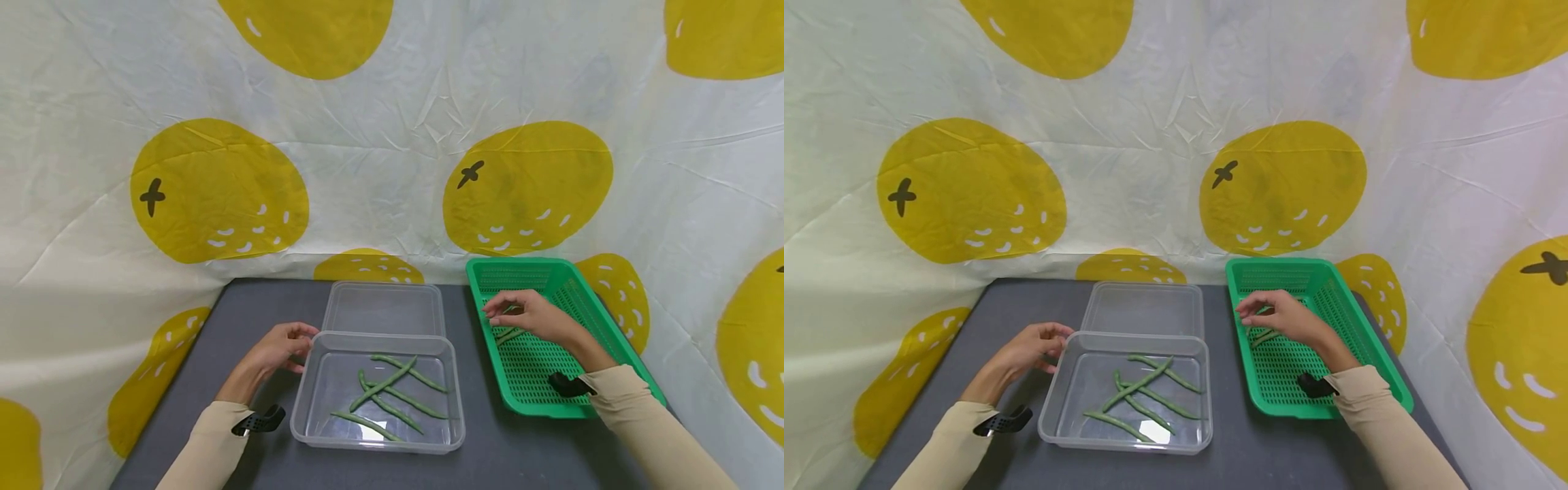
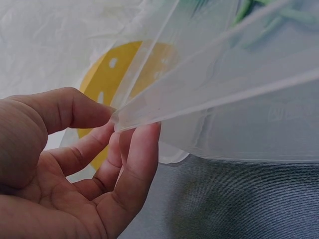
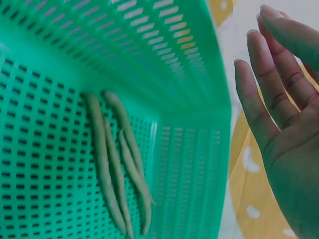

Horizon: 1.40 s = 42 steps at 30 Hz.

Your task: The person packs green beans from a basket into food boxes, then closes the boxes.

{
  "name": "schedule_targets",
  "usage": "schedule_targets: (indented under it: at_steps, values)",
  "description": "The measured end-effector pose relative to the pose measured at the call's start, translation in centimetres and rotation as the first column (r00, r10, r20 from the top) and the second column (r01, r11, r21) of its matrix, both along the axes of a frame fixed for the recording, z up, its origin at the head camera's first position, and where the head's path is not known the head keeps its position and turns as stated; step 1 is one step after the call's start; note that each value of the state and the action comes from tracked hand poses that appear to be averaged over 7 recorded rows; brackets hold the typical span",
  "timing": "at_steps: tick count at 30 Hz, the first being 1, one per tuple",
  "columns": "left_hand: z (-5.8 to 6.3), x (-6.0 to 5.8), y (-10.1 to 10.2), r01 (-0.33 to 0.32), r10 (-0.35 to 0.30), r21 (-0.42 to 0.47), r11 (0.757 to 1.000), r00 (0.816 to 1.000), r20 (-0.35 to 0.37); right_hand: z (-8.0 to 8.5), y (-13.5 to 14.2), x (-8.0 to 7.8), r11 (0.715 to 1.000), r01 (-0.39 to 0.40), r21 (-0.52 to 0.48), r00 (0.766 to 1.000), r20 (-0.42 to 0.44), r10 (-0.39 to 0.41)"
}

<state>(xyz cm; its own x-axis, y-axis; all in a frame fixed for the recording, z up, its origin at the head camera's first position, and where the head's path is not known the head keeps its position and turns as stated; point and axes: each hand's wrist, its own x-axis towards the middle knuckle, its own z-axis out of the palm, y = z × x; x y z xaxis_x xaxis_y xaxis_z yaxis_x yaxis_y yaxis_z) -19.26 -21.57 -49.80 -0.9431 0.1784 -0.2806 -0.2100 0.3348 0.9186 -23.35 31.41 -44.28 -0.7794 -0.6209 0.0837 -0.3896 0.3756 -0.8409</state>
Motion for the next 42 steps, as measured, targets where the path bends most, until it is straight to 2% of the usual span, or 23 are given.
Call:
schedule_targets:
  at_steps: [3, 10, 19, 38, 42]
  values:
    - [-0.1, 0.0, 0.0, 0.002, -0.002, -0.001, 1.000, 1.000, -0.004, -0.4, 0.7, -0.3, 1.000, 0.017, 0.021, 1.000, -0.009, -0.017]
    - [-0.3, 0.2, 0.0, 0.003, -0.003, 0.012, 1.000, 1.000, -0.005, -1.6, 2.2, -0.7, 0.988, 0.062, 0.139, 0.997, -0.058, -0.055]
    - [-0.5, 0.2, -0.1, 0.002, -0.001, 0.006, 1.000, 1.000, -0.009, -3.2, 4.2, -1.8, 0.973, 0.091, 0.210, 0.995, -0.052, -0.082]
    - [-0.7, 0.3, 0.0, 0.001, -0.001, -0.004, 1.000, 1.000, -0.021, -5.5, 6.8, -2.8, 0.972, 0.077, 0.221, 0.997, -0.020, -0.075]
    - [-0.8, 0.2, 0.1, -0.001, 0.001, 0.007, 1.000, 1.000, -0.015, -5.8, 7.0, -2.9, 0.970, 0.075, 0.231, 0.997, 0.009, -0.079]
